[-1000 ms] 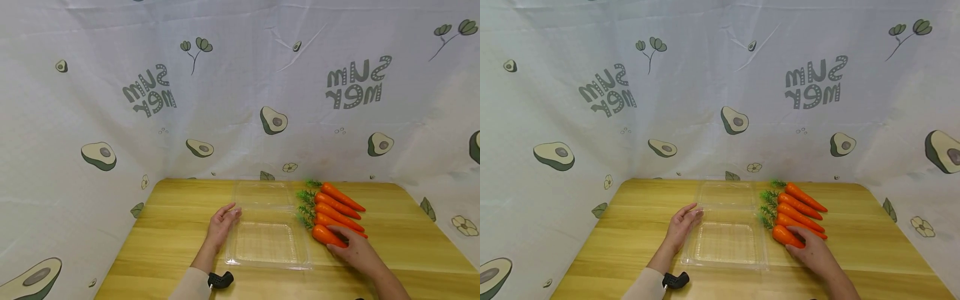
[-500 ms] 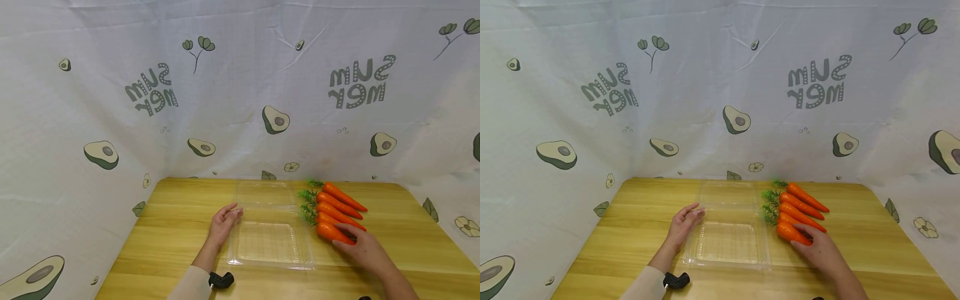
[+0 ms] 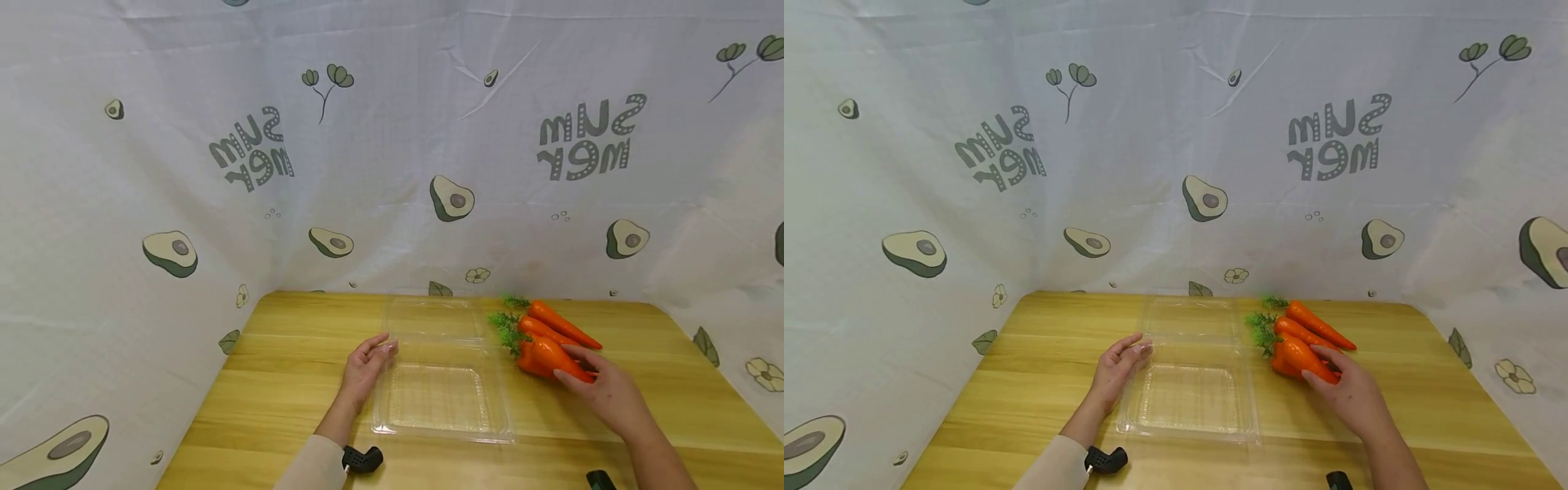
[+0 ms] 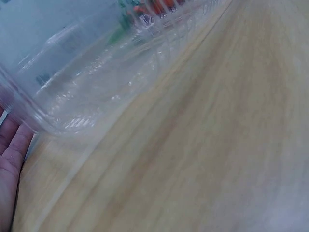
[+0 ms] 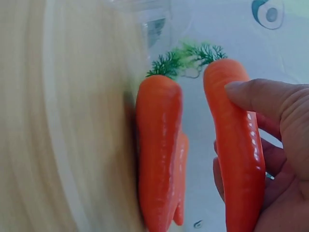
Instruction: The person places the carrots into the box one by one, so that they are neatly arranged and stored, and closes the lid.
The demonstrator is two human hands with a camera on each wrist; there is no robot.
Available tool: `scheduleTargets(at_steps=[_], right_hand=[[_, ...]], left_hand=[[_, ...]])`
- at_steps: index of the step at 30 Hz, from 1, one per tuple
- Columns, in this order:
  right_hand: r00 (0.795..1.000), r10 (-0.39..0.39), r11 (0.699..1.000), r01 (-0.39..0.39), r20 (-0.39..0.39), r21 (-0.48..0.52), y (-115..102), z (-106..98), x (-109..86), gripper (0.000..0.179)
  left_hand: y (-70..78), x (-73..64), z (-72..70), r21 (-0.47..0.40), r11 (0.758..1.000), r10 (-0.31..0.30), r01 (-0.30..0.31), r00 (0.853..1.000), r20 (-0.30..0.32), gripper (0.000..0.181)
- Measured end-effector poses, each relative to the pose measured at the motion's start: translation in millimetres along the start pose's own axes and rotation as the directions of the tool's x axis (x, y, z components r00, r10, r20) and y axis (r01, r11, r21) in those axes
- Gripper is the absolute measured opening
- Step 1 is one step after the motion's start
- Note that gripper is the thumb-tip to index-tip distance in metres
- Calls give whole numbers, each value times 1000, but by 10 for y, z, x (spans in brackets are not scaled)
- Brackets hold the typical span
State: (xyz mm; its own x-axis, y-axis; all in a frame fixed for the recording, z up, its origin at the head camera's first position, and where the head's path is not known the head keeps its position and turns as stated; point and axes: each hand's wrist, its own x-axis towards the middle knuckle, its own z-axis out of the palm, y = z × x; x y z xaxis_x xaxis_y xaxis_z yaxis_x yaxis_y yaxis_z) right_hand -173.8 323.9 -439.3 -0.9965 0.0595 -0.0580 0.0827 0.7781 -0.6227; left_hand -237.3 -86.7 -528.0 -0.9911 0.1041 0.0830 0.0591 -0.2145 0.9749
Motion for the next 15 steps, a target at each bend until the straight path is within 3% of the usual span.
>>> scheduleTargets(at_steps=[3, 10, 15], right_hand=[[1000, 21, 999, -20, -21, 32, -37, -6, -10, 87], [993, -40, 996, 49, -115, 70, -166, 34, -45, 76], [994, -42, 996, 49, -104, 73, -269, 71, -45, 76]], left_hand=[[4, -7, 1, -5, 1000, -3, 3, 1000, 1, 45], [12, -11, 1, -25, 1000, 6, -6, 1000, 12, 47], [3, -6, 0, -26, 1000, 8, -8, 1000, 17, 47]])
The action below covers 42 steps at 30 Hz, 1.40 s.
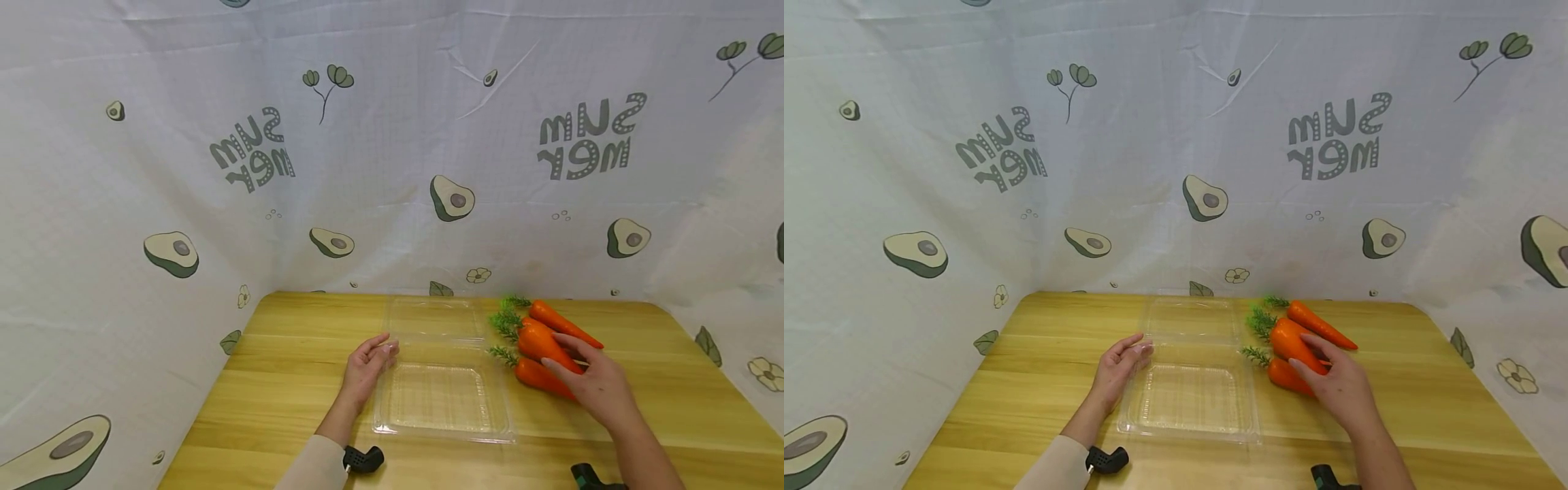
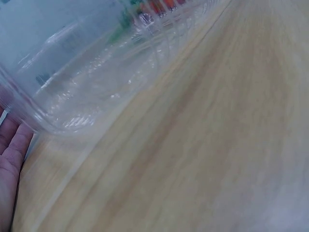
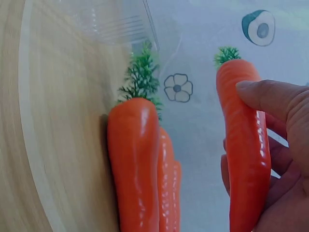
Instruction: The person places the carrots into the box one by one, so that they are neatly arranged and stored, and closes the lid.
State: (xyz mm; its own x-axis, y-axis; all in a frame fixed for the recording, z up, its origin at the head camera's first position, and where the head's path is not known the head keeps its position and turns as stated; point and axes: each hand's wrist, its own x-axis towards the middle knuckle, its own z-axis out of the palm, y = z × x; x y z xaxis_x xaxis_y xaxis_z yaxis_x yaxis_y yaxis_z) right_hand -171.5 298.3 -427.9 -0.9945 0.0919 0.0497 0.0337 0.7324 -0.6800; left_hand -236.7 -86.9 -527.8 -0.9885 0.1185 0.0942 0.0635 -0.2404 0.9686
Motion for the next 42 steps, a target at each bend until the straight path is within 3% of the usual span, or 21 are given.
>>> scheduleTargets(at_steps=[15, 25, 33, 42], right_hand=[[997, -62, 996, 65, -47, 66, -187, 293, 15, 64], [992, -123, 984, 125, -20, 128, -357, 403, 24, 56], [989, -139, 974, 126, 55, 188, -439, 507, 55, 53], [976, -213, 953, 201, 34, 226, -608, 558, 79, 50]], left_hand=[[-13, 16, -1, 5, 1000, -9, 9, 1000, -12, 47], [-7, 36, 0, 4, 1000, -5, 6, 1000, -8, 47], [-16, 28, 3, 12, 1000, -21, 21, 1000, -2, 47], [-19, 15, -8, -10, 1000, -15, 15, 1000, 0, 48]])
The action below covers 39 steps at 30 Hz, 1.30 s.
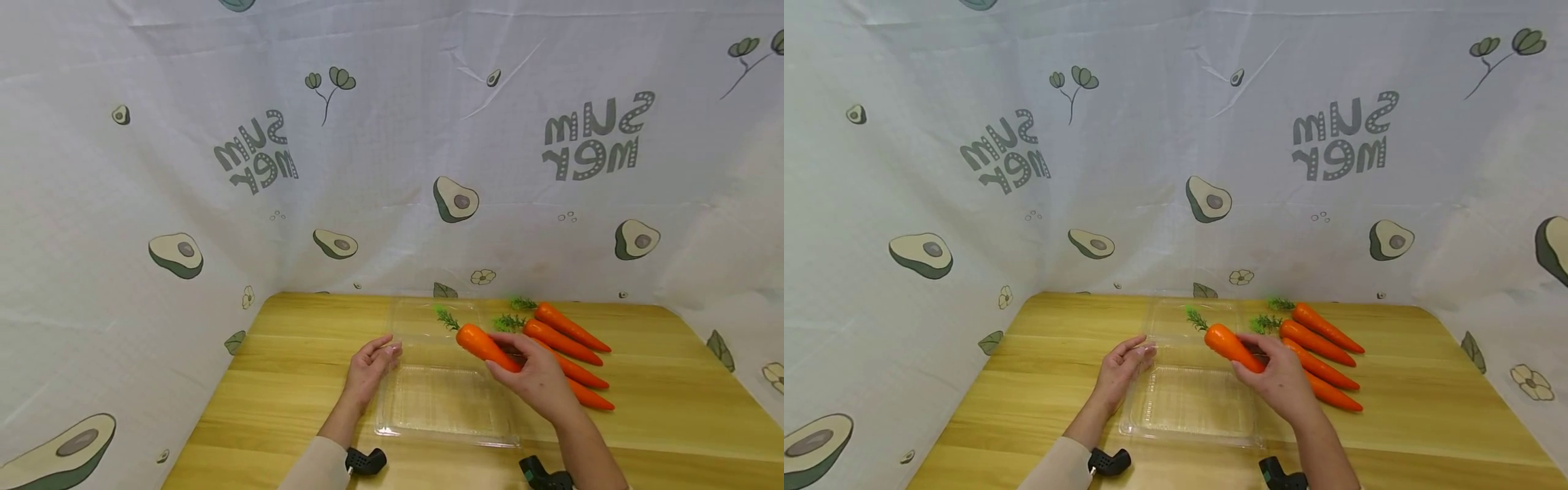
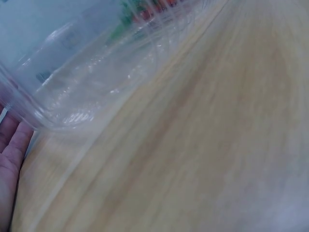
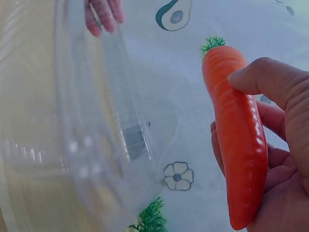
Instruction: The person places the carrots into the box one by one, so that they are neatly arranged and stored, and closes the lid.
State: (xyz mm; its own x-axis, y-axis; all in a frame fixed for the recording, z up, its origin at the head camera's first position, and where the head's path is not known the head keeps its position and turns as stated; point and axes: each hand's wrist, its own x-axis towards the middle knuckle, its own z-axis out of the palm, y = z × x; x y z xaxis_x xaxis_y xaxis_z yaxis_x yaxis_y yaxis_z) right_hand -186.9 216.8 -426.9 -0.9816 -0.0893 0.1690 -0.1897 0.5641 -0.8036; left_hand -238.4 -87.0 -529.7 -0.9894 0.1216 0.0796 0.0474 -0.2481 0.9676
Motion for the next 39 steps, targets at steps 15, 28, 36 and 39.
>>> scheduleTargets(at_steps=[15, 28, 36, 39], right_hand=[[994, 48, 997, -54, 98, 52, -30, 128, 4, 46], [956, -45, 996, 21, 289, 88, -33, 229, -27, 40], [923, -79, 996, 57, 377, 70, -31, 258, -40, 35], [914, -93, 995, 74, 394, 64, -45, 263, -42, 34]], left_hand=[[-12, 7, 0, 1, 1000, 8, -8, 1000, 0, 48], [-11, -16, 15, 71, 998, 4, 0, 999, -53, 46], [-30, -46, 1, 145, 989, 43, -39, 999, -21, 48], [-23, -51, 2, 143, 988, 52, -50, 999, -12, 48]])
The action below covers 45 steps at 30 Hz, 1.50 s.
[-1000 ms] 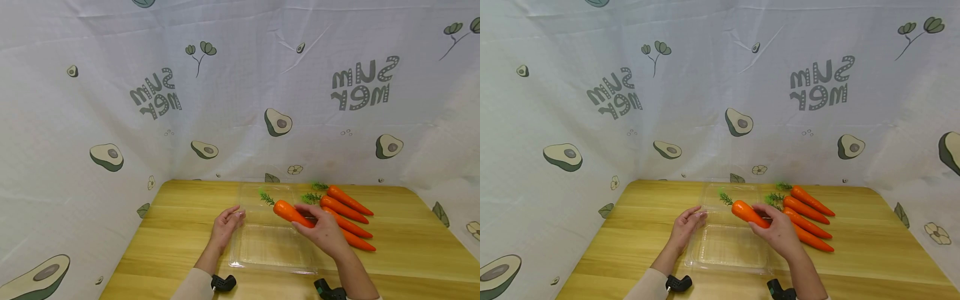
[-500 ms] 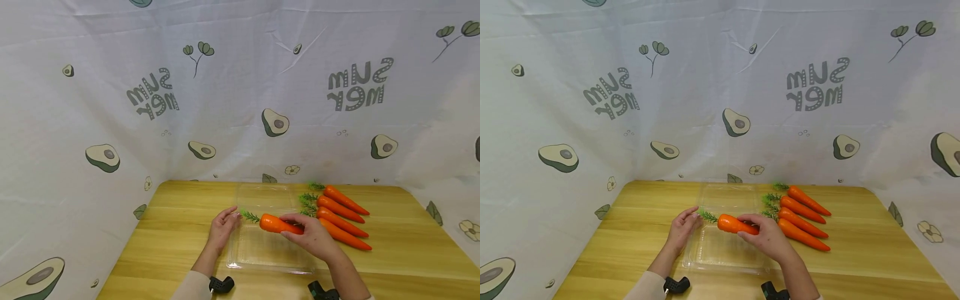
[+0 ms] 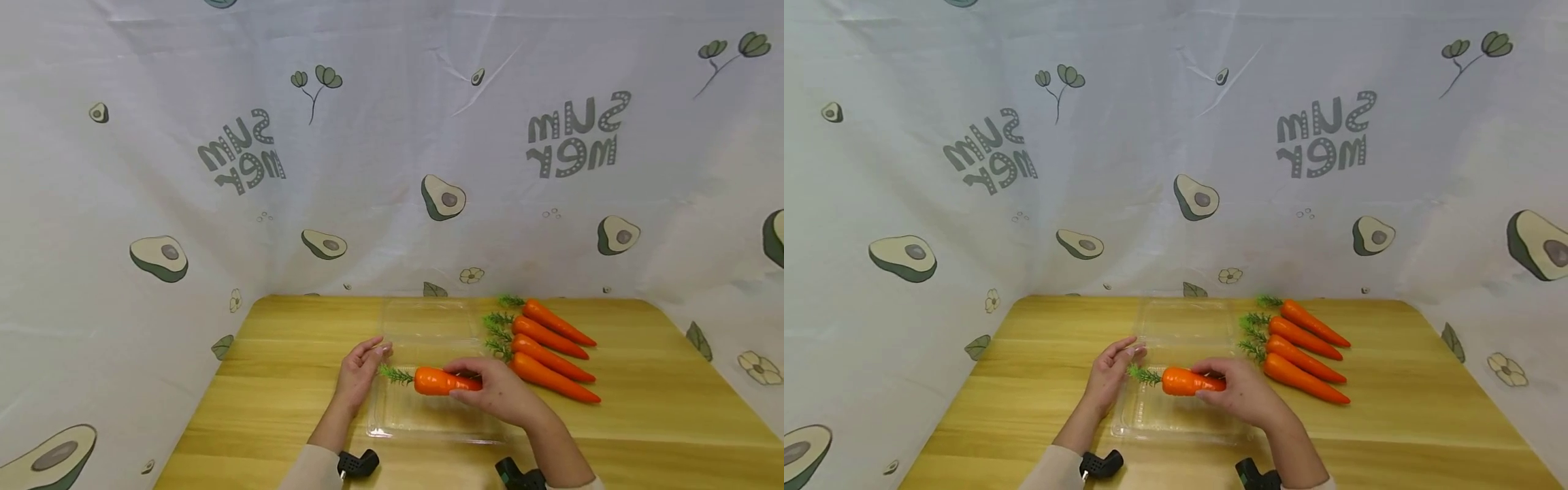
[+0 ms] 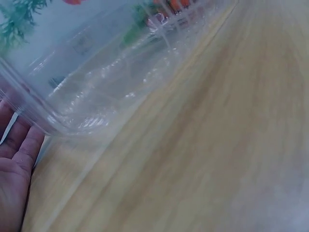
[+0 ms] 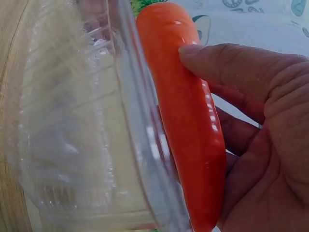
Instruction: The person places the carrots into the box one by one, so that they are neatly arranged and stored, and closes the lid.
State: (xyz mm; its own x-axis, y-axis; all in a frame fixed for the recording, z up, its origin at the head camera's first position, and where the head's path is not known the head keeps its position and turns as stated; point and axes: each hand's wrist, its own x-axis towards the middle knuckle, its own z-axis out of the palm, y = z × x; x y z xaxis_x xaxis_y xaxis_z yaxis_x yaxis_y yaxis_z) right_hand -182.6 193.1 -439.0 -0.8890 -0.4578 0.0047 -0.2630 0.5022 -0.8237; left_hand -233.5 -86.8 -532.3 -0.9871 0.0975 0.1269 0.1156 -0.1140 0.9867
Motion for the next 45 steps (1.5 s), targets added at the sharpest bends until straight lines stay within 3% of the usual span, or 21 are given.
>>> scheduleTargets(at_steps=[8, 13, 18, 26, 37, 45], right_hand=[[1000, -1, 1000, 1, 20, -12, -68, 32, 32, 35], [999, 18, 999, -16, 35, -52, -73, 84, 45, 35], [997, 45, 999, -44, 69, -26, -77, 118, 42, 34], [988, 52, 996, -41, 146, -74, -91, 177, 36, 30], [976, 74, 993, -53, 206, -104, -59, 270, 65, 25], [976, 139, 988, -126, 169, -84, -79, 199, 44, 32]], left_hand=[[38, 20, 7, -34, 999, -40, 40, 999, 0, 45], [38, 20, -10, -34, 999, -39, 39, 999, 12, 46], [39, 21, -26, -48, 998, -31, 33, 999, 31, 47], [29, 9, -29, -101, 994, -47, 51, 998, 39, 48], [37, 12, -26, -109, 993, -50, 54, 998, 41, 48], [38, 12, -20, -97, 995, -33, 36, 999, 40, 48]])
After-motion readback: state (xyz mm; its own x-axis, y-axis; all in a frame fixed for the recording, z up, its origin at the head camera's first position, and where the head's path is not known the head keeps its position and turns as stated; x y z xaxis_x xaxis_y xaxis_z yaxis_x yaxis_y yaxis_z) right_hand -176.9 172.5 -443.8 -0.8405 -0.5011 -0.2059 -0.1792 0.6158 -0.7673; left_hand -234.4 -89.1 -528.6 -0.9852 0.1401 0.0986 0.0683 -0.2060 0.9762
